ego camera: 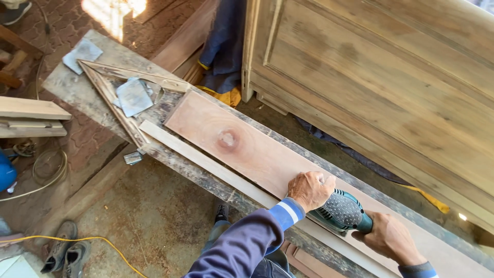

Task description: Sanding a wooden plank using an orbital sander and manual sandpaper.

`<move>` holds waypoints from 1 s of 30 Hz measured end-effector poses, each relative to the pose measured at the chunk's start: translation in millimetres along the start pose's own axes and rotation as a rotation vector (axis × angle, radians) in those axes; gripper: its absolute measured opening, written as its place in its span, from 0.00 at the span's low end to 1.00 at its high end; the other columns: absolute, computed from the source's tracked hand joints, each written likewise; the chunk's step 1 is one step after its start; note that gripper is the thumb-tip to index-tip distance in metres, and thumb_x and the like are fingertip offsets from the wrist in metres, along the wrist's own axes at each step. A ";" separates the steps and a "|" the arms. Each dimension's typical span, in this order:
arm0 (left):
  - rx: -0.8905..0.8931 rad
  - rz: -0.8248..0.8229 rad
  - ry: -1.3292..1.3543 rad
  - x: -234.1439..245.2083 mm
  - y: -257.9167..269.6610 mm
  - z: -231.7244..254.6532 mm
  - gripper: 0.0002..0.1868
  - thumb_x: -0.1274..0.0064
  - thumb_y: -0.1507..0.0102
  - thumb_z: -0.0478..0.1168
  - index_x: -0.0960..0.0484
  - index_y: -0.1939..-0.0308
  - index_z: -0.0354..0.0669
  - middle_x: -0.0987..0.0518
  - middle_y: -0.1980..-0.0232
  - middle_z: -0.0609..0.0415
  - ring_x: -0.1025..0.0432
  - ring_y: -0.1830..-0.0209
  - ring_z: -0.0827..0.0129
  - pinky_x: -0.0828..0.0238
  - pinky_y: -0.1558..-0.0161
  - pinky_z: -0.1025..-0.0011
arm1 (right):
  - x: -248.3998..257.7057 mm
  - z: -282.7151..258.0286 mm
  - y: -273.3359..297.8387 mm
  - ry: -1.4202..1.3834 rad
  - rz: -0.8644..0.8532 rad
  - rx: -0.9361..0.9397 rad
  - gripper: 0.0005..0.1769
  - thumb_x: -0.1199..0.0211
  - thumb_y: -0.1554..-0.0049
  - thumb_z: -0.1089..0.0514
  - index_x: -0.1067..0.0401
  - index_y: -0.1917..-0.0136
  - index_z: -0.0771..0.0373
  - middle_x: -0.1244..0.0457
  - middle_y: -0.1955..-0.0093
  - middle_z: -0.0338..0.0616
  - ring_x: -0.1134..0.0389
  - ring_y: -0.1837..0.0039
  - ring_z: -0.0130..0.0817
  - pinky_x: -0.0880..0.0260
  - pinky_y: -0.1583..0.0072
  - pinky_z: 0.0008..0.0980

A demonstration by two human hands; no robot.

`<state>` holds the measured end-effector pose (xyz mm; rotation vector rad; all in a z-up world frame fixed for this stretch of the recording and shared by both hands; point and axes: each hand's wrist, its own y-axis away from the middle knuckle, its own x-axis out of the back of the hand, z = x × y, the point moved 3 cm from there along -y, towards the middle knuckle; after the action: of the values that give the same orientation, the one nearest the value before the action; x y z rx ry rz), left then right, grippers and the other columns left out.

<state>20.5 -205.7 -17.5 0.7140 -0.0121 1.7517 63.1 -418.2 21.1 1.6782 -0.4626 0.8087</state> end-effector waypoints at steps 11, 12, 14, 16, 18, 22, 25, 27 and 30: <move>0.027 0.098 0.080 75.7 -24.4 -34.0 0.23 0.55 0.38 0.58 0.17 0.73 0.46 0.17 0.64 0.41 0.23 0.62 0.44 0.27 0.56 0.52 | 8.3 -73.3 -40.6 0.047 -0.005 0.068 0.17 0.26 0.54 0.48 0.18 0.51 0.52 0.25 0.60 0.48 0.22 0.58 0.41 0.21 0.50 0.41; 0.030 0.108 0.092 82.8 -26.7 -36.8 0.22 0.56 0.38 0.57 0.17 0.73 0.47 0.17 0.64 0.42 0.22 0.62 0.44 0.27 0.56 0.52 | 7.7 -79.3 -45.1 0.046 -0.013 0.080 0.17 0.27 0.53 0.48 0.19 0.50 0.51 0.24 0.59 0.46 0.21 0.59 0.39 0.20 0.50 0.40; 0.035 0.121 0.088 95.1 -33.4 -46.0 0.22 0.56 0.38 0.57 0.17 0.73 0.47 0.17 0.64 0.42 0.22 0.62 0.44 0.27 0.56 0.52 | 10.4 -95.9 -50.0 0.060 -0.005 0.103 0.17 0.27 0.53 0.47 0.18 0.50 0.51 0.24 0.60 0.46 0.22 0.59 0.38 0.21 0.51 0.39; 0.041 0.134 0.084 109.1 -38.7 -53.8 0.22 0.56 0.38 0.57 0.17 0.74 0.47 0.17 0.64 0.42 0.22 0.62 0.44 0.27 0.56 0.53 | 9.2 -108.2 -59.9 0.075 0.002 0.126 0.18 0.27 0.53 0.47 0.18 0.49 0.50 0.24 0.60 0.45 0.22 0.60 0.37 0.21 0.52 0.39; 0.049 0.128 0.081 123.9 -42.7 -59.7 0.23 0.57 0.38 0.57 0.18 0.75 0.46 0.17 0.65 0.42 0.22 0.64 0.44 0.26 0.57 0.53 | 4.0 -115.7 -74.6 0.042 -0.012 0.149 0.18 0.27 0.53 0.49 0.19 0.48 0.52 0.25 0.61 0.45 0.23 0.64 0.36 0.20 0.56 0.37; 0.055 0.150 0.089 143.8 -56.6 -76.9 0.23 0.57 0.38 0.57 0.17 0.75 0.45 0.17 0.66 0.41 0.22 0.65 0.45 0.26 0.58 0.54 | 3.8 -138.4 -92.6 0.100 -0.017 0.162 0.17 0.29 0.50 0.48 0.21 0.47 0.52 0.26 0.63 0.44 0.26 0.66 0.34 0.21 0.60 0.36; 0.030 0.190 0.075 158.9 -70.0 -93.5 0.25 0.57 0.37 0.58 0.16 0.73 0.44 0.18 0.65 0.38 0.22 0.65 0.44 0.26 0.59 0.54 | 6.6 -160.1 -101.6 0.099 -0.008 0.187 0.16 0.28 0.51 0.47 0.19 0.51 0.55 0.27 0.64 0.44 0.27 0.67 0.33 0.22 0.60 0.34; 0.059 0.180 0.070 174.9 -75.4 -99.5 0.26 0.58 0.37 0.58 0.16 0.72 0.43 0.17 0.65 0.38 0.21 0.65 0.46 0.25 0.59 0.54 | 8.8 -178.4 -107.2 0.071 -0.011 0.213 0.16 0.28 0.51 0.48 0.19 0.50 0.54 0.26 0.64 0.44 0.26 0.67 0.33 0.21 0.60 0.33; 0.111 0.181 0.059 209.6 -79.0 -103.5 0.25 0.59 0.38 0.58 0.15 0.72 0.45 0.16 0.65 0.39 0.20 0.65 0.46 0.25 0.59 0.54 | 23.9 -221.3 -101.9 0.069 0.020 0.259 0.16 0.28 0.51 0.48 0.19 0.50 0.54 0.26 0.64 0.45 0.27 0.67 0.33 0.23 0.59 0.33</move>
<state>16.4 40.6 -31.7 0.7604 0.0633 1.9586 89.4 -176.7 -8.6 1.8786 -0.3376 0.9707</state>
